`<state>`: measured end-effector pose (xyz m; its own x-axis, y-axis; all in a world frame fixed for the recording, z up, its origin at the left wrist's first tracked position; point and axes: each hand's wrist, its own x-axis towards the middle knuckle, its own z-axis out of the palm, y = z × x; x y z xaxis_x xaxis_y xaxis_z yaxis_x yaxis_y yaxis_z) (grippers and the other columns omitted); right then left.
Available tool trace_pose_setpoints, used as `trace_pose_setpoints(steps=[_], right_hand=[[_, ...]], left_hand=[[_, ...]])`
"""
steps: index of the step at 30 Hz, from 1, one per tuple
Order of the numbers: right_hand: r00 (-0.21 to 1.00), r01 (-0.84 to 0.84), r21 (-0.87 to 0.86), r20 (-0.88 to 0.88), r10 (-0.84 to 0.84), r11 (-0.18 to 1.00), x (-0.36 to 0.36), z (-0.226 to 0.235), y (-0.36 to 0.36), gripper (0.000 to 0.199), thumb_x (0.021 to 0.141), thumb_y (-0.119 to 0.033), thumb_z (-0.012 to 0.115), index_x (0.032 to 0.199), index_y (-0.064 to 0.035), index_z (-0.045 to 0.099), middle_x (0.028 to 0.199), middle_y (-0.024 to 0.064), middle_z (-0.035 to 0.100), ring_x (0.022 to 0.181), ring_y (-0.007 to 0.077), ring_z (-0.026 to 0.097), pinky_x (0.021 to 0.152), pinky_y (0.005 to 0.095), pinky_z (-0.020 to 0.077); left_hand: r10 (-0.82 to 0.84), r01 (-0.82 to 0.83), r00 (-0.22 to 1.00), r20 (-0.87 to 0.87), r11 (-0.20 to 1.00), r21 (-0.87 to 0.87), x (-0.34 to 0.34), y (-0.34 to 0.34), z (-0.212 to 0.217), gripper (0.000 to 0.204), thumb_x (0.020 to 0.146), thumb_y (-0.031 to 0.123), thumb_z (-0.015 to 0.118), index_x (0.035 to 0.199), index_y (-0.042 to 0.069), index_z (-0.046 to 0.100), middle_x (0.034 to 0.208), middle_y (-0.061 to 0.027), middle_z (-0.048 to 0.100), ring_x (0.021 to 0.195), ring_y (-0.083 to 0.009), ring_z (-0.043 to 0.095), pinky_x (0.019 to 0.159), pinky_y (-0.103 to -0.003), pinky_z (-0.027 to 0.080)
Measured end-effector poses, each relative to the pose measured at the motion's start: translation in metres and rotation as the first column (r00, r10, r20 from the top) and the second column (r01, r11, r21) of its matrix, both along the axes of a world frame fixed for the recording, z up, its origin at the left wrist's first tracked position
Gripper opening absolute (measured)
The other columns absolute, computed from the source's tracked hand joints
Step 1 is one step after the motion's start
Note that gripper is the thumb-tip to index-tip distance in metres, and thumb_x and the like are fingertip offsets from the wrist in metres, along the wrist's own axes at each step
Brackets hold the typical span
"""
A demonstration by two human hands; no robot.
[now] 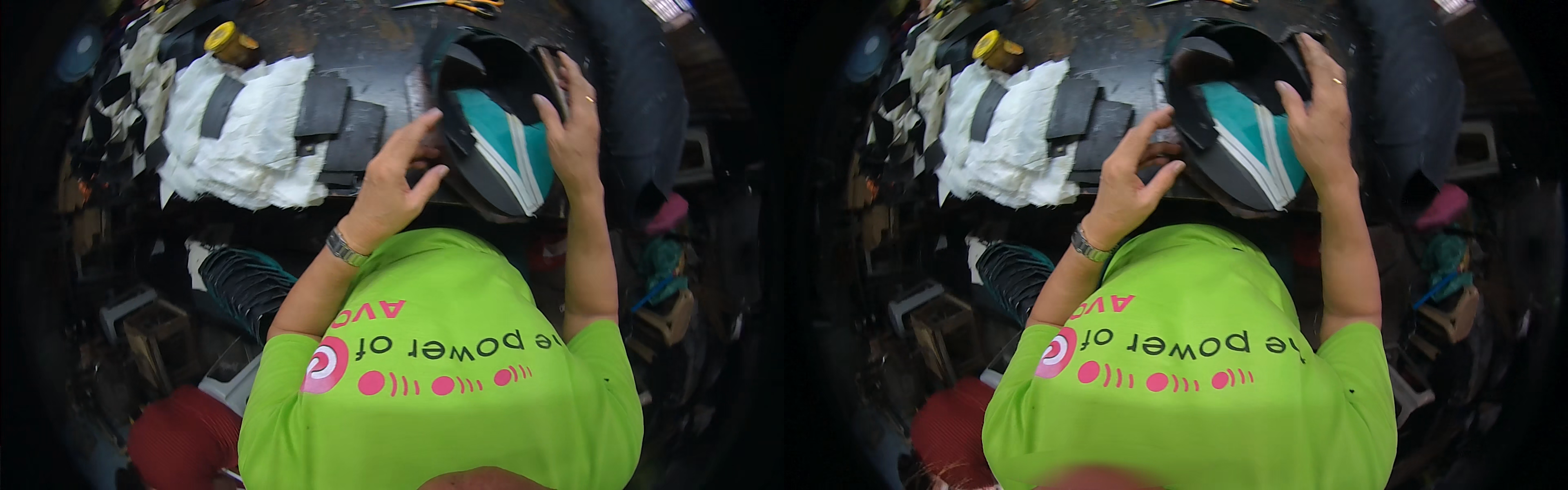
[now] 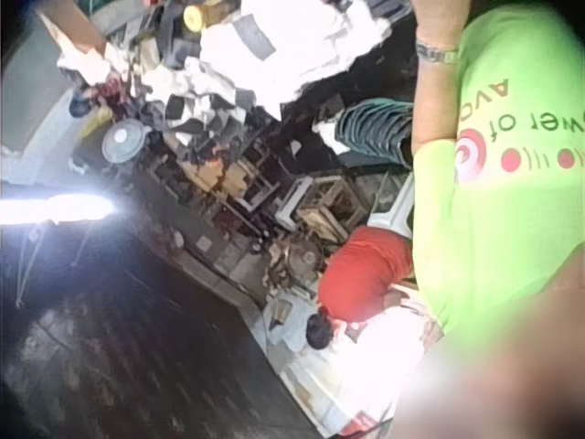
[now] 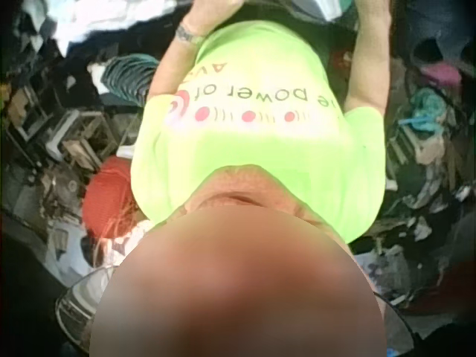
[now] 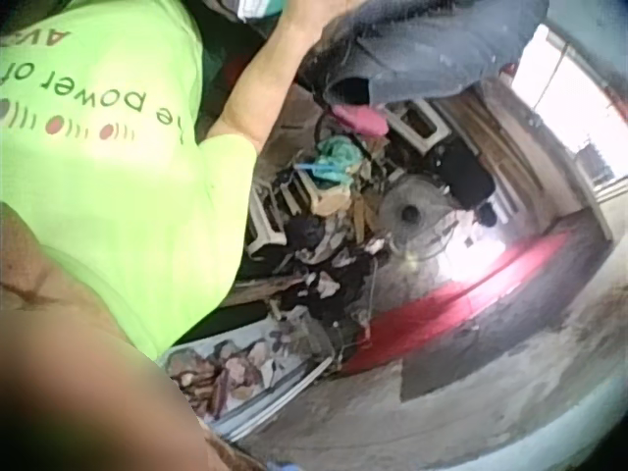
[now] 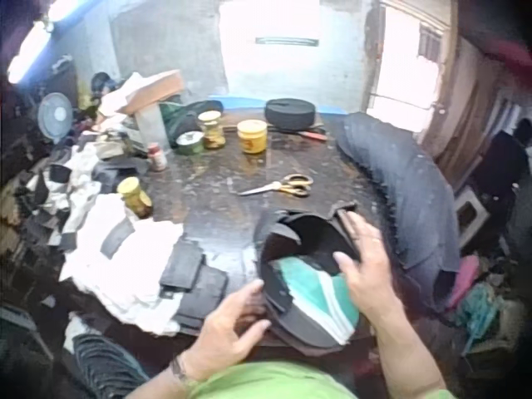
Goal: The person fits a black rubber patch onto the toe of a shoe, taps it with a hammer, and then applies a paste from a yellow container to multiple small black rubber pieces on a workbench.
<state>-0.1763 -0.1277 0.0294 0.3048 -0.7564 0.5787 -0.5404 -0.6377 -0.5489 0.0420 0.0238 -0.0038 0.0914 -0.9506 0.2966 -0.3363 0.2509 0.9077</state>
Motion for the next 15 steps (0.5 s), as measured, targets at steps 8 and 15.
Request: trace_pose_setpoints(steps=[8,15], right_hand=[[0.869,-0.379,0.134,-0.289,0.402,0.916,0.023,0.008,0.073,0.070,0.077,-0.016,0.082,0.141,-0.0060,0.055,0.133,0.0223,0.057,0.124,0.0396,0.055,0.107,0.0433,0.0430],[0.841,-0.318,-0.012,-0.465,0.276,0.948,0.063,-0.022,0.026,0.043,0.092,-0.010,0.064,0.132,0.0006,0.058,0.122,0.0223,0.062,0.112,0.0384,0.060,0.096,0.0435,0.0475]], left_hand=[[0.098,-0.100,0.982,0.161,0.995,0.004,0.021,0.041,0.014,0.026,0.089,-0.001,0.069,0.114,0.002,0.070,0.104,-0.0139,0.072,0.091,-0.0284,0.072,0.080,-0.035,0.056],[0.262,-0.255,0.951,0.162,0.965,-0.062,0.038,0.065,0.007,0.023,0.087,-0.005,0.070,0.109,0.000,0.073,0.093,-0.0109,0.073,0.081,-0.0177,0.070,0.074,-0.028,0.054]])
